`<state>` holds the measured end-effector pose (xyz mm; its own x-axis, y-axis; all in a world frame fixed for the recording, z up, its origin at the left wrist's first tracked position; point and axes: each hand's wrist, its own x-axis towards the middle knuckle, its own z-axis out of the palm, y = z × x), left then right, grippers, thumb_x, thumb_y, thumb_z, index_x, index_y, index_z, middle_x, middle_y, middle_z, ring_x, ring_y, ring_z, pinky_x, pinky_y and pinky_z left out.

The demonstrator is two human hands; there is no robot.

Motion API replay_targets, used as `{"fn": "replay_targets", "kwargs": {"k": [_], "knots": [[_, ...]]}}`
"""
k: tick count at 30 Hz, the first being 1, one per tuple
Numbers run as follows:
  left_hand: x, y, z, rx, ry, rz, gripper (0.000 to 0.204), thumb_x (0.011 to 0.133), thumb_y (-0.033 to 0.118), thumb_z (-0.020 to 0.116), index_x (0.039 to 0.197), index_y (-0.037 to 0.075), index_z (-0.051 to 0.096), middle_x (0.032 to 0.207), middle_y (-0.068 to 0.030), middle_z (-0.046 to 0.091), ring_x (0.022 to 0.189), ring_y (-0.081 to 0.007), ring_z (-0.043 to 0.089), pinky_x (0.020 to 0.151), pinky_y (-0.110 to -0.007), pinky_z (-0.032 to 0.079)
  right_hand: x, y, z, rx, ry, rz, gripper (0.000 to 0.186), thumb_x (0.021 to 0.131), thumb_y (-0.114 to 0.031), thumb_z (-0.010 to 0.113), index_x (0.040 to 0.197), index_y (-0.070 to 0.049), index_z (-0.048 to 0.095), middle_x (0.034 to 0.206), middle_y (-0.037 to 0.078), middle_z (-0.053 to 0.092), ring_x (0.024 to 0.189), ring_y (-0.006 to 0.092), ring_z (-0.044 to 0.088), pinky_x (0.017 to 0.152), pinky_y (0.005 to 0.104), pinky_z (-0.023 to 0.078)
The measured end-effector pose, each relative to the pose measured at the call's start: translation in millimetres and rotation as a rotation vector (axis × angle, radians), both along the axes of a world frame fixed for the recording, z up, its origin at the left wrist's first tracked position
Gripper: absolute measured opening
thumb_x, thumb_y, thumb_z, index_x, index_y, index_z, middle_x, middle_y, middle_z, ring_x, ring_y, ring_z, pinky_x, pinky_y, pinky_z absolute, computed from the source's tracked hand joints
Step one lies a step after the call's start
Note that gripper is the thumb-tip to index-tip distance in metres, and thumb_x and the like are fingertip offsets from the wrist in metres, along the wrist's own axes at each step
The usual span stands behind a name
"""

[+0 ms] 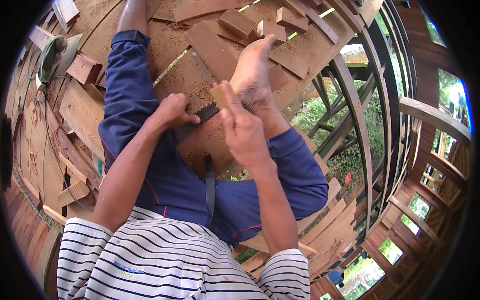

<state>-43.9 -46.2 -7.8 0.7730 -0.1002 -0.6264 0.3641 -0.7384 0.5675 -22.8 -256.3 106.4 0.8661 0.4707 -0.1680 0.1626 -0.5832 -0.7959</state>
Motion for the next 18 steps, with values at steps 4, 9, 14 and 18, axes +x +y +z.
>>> {"fn": "replay_targets", "kwargs": {"k": [4,9,14,18], "knots": [[4,0,2,-0.004,0.050,-0.032,0.044,0.070,0.038,0.094,0.086,0.001,0.077,0.092,-0.0222,0.076,0.094,-0.0383,0.074,0.085,-0.046,0.058,-31,-46,-31,-0.078,-0.153,0.093,0.052,0.106,-0.014,0.053,0.156,-0.010,0.045,0.118,0.030,0.068,0.099,0.0461,0.069,0.084,0.0497,0.054],[7,1,5,0.003,0.066,-0.058,0.043,0.071,0.038,0.093,0.086,0.001,0.077,0.091,-0.0223,0.076,0.094,-0.0379,0.074,0.085,-0.046,0.058,-60,-62,-40,-0.254,0.061,0.100,0.055,0.105,-0.015,0.055,0.159,-0.017,0.043,0.092,0.029,0.067,0.085,0.0498,0.065,0.074,0.0561,0.049],[7,3,1,-0.016,0.081,-0.048,0.043,0.071,0.037,0.093,0.086,0.001,0.077,0.091,-0.0222,0.076,0.093,-0.0380,0.075,0.085,-0.046,0.058,-57,-57,-33,-0.340,0.163,0.089,0.057,0.105,-0.019,0.055,0.160,-0.020,0.040,0.089,0.031,0.068,0.084,0.0522,0.065,0.074,0.0578,0.050],[3,0,10,-0.001,0.059,-0.032,0.042,0.072,0.035,0.093,0.089,0.000,0.077,0.092,-0.0230,0.076,0.093,-0.0388,0.074,0.085,-0.046,0.058,-46,-42,-7,-0.591,0.210,0.170,0.058,0.106,-0.023,0.054,0.161,-0.023,0.036,0.087,0.031,0.069,0.083,0.0522,0.067,0.075,0.0607,0.052]]}}
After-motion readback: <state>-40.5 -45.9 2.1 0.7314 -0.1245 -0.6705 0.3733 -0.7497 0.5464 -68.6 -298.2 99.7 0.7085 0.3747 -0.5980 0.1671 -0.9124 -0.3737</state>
